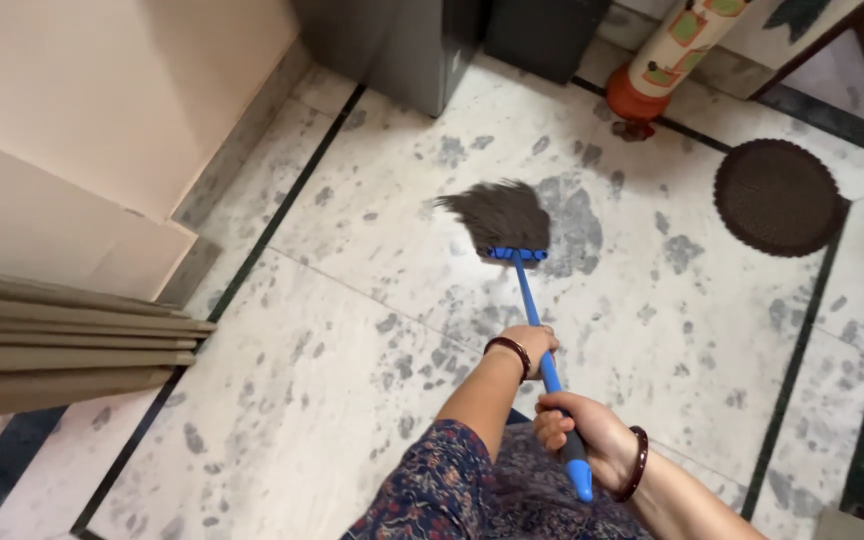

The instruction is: Mop the floors in multiple rooms of a residence.

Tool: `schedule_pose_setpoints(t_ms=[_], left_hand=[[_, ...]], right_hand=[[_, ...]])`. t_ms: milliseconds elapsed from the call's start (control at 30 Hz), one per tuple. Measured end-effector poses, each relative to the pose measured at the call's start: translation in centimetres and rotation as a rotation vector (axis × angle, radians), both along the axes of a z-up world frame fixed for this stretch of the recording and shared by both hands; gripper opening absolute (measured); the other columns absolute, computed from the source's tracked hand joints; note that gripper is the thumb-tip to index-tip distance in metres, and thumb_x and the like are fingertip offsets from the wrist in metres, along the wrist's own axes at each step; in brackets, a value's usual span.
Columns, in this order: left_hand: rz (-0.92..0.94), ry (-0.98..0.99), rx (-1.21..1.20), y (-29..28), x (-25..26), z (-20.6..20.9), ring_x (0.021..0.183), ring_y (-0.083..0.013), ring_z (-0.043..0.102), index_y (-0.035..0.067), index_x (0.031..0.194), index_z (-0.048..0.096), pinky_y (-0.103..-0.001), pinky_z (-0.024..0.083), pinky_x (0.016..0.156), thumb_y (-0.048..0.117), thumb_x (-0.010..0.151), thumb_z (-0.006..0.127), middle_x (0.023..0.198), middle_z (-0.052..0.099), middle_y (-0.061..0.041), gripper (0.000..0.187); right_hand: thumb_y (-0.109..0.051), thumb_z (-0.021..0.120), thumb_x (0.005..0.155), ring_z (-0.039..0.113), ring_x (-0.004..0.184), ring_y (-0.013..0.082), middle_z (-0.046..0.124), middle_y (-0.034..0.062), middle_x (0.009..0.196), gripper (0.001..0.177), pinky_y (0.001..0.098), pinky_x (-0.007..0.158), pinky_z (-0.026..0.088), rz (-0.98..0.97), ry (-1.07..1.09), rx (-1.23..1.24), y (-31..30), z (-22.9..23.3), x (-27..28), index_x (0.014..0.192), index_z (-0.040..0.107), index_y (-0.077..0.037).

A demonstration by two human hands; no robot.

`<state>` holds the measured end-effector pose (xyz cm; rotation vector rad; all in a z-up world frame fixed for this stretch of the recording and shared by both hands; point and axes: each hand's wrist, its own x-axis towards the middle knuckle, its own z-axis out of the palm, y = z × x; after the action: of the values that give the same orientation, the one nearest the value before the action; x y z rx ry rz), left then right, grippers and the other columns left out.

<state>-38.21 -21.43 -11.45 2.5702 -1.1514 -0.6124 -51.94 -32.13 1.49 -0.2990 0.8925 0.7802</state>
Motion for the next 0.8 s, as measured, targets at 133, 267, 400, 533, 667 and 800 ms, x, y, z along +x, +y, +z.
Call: schedule_pose_setpoints(t_ms=[133,267,400,533,667,800], left_hand=[[0.135,0.067,-0.133,4.8,-2.6,-3.7,0.1,-0.0265,0.069,0.015,0.089,0.071,-0.039,0.057,0.085,0.021,0.084,0.07,0.108,0.068,-0.005,0.008],[0.28,0.023,-0.196,11.5,-4.6,-5.6,0.096,-0.0247,0.07,0.015,0.086,0.071,-0.037,0.059,0.081,0.014,0.082,0.067,0.107,0.068,-0.003,0.005],[0.83,0.575,-0.578,18.0,-7.7,-7.8,0.086,-0.0278,0.069,0.012,0.085,0.068,-0.04,0.057,0.073,0.012,0.079,0.068,0.098,0.068,-0.01,0.006],[0.723,-0.056,-0.333,25.0,-12.7,-6.1,0.075,-0.0325,0.067,0.011,0.081,0.068,-0.043,0.055,0.065,0.011,0.076,0.07,0.097,0.07,-0.007,0.005],[1.462,0.808,-0.974,31.0,-19.2,-8.2,0.071,-0.0224,0.065,0.012,0.086,0.065,-0.036,0.055,0.066,0.018,0.093,0.06,0.08,0.066,-0.012,0.011],[1.54,0.373,-0.984,36.6,-25.9,-11.7,0.072,-0.0295,0.063,0.01,0.082,0.061,-0.04,0.053,0.064,0.012,0.083,0.065,0.088,0.061,-0.011,0.005]], right_hand=[[-0.01,0.051,0.101,0.043,0.047,0.0029,0.045,-0.0055,0.061,0.025,0.0226,0.045,0.042,0.203,-0.013,-0.088,3.8,-3.4,-1.2,0.077,0.043,-0.01],[-0.008,0.052,0.1,0.042,0.046,0.004,0.043,-0.0063,0.059,0.029,0.0248,0.046,0.043,0.376,-0.047,-0.133,9.3,-5.6,-2.5,0.073,0.043,-0.012],[-0.01,0.053,0.098,0.042,0.046,0.0061,0.043,-0.0061,0.058,0.026,0.0264,0.047,0.044,0.603,-0.11,-0.193,15.2,-5.5,-3.7,0.073,0.046,-0.011],[-0.011,0.055,0.099,0.044,0.048,0.0084,0.045,-0.0043,0.059,0.026,0.0294,0.051,0.047,0.856,-0.22,-0.274,20.7,-6.0,-6.1,0.074,0.047,-0.01],[-0.009,0.056,0.097,0.045,0.048,0.0109,0.046,-0.0021,0.059,0.025,0.0321,0.051,0.048,1.05,-0.252,-0.327,26.3,-6.9,-9.2,0.074,0.049,-0.009],[-0.012,0.06,0.097,0.047,0.048,0.0109,0.048,-0.0013,0.058,0.024,0.0323,0.05,0.049,1.349,-0.328,-0.331,31.4,-8.0,-12.7,0.074,0.054,-0.007]])
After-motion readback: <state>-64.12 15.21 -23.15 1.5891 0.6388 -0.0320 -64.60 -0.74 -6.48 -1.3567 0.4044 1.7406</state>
